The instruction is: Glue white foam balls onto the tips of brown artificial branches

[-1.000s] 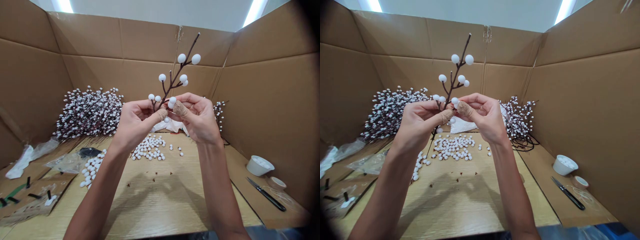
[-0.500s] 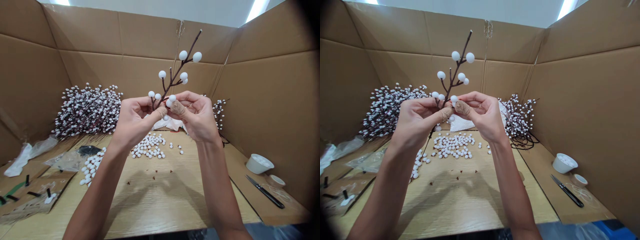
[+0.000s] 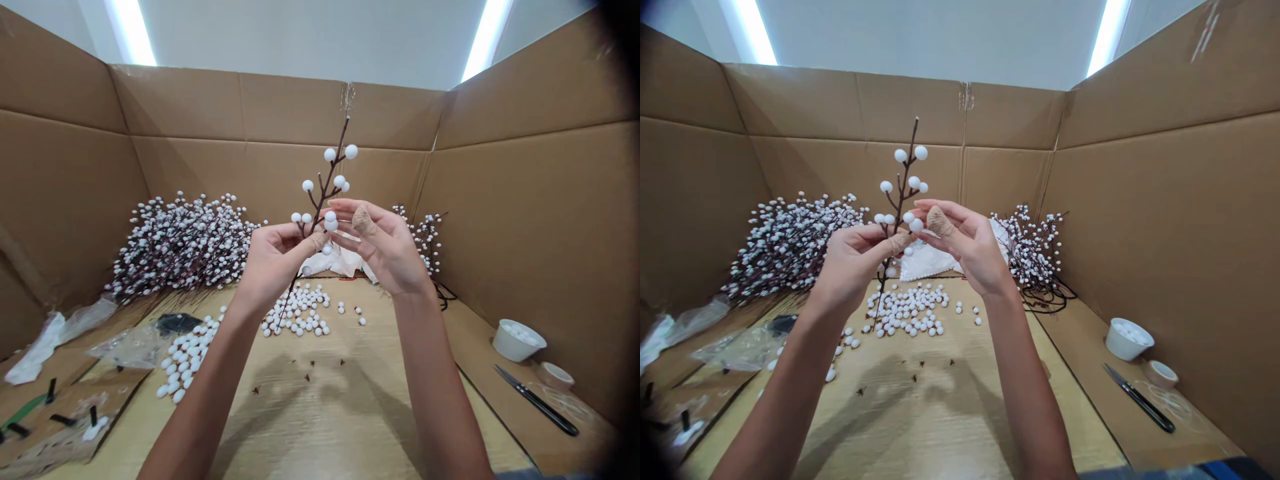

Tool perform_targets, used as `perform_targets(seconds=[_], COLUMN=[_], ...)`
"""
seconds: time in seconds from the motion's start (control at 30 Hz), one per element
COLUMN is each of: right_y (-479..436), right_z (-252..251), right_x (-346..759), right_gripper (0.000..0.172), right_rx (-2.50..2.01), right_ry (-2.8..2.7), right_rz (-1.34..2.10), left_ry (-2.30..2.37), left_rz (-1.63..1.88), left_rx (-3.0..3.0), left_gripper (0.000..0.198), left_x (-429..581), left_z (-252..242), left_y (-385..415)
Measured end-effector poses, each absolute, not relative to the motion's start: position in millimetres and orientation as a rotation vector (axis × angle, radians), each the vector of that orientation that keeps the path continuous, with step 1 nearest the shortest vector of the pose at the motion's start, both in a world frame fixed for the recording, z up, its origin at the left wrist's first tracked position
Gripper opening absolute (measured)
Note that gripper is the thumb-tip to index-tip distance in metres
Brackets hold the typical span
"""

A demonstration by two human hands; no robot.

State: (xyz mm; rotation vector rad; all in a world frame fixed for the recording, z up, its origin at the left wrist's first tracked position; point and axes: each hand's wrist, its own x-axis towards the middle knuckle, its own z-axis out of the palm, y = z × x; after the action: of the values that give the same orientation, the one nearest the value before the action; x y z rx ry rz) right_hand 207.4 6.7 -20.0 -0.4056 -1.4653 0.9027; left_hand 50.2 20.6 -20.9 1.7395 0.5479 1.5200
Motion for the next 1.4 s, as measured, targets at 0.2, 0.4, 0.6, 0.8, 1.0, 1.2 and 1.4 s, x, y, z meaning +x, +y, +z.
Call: perform_targets(seconds=[0.2, 0.4, 0.6, 0.8, 1.0, 1.2, 1.4], right_y=[5.3, 7.7, 11.8, 17.2, 11.3, 5.0, 0.0], right_z=[-20.1, -23.0, -25.0, -22.4, -17.2, -15.9, -14.5], right_x=[196.6, 178.0, 173.1, 193.0, 214.7, 209.7, 210.7], right_gripper=[0.025, 0.013, 0.015, 0.028, 0.033, 0.029, 0.026], right_rx=[-0.417, -0.391, -0.391, -0.438, -0.458, -0.507, -0.443], right_ry=[-1.384, -1.161, -1.055, -1.138, -1.204, -1.212, -1.289], right_rz=[0.848, 0.806, 0.792, 0.675, 0.615, 0.614, 0.667], left_ry=[0.613, 0.821, 0.848, 0.642, 0.745, 0.987, 0.991], left_rz=[1.62, 1.808, 1.86, 1.422, 1.323, 0.747, 0.683], left_rx=[1.855, 2.169, 2.303, 2.006, 1.991, 2.461, 2.505], left_gripper=[0.019, 0.025, 0.029, 0.031, 0.025, 0.016, 0.012], left_x=[55.8, 66.0, 77.4, 63.8, 43.2, 40.7, 47.5], left_z=[-29.6, -38.8, -45.1, -31.2, -61.9, -151.5, -192.4], left_y=[26.4, 27.0, 22.6, 21.4, 44.3, 65.0, 66.0])
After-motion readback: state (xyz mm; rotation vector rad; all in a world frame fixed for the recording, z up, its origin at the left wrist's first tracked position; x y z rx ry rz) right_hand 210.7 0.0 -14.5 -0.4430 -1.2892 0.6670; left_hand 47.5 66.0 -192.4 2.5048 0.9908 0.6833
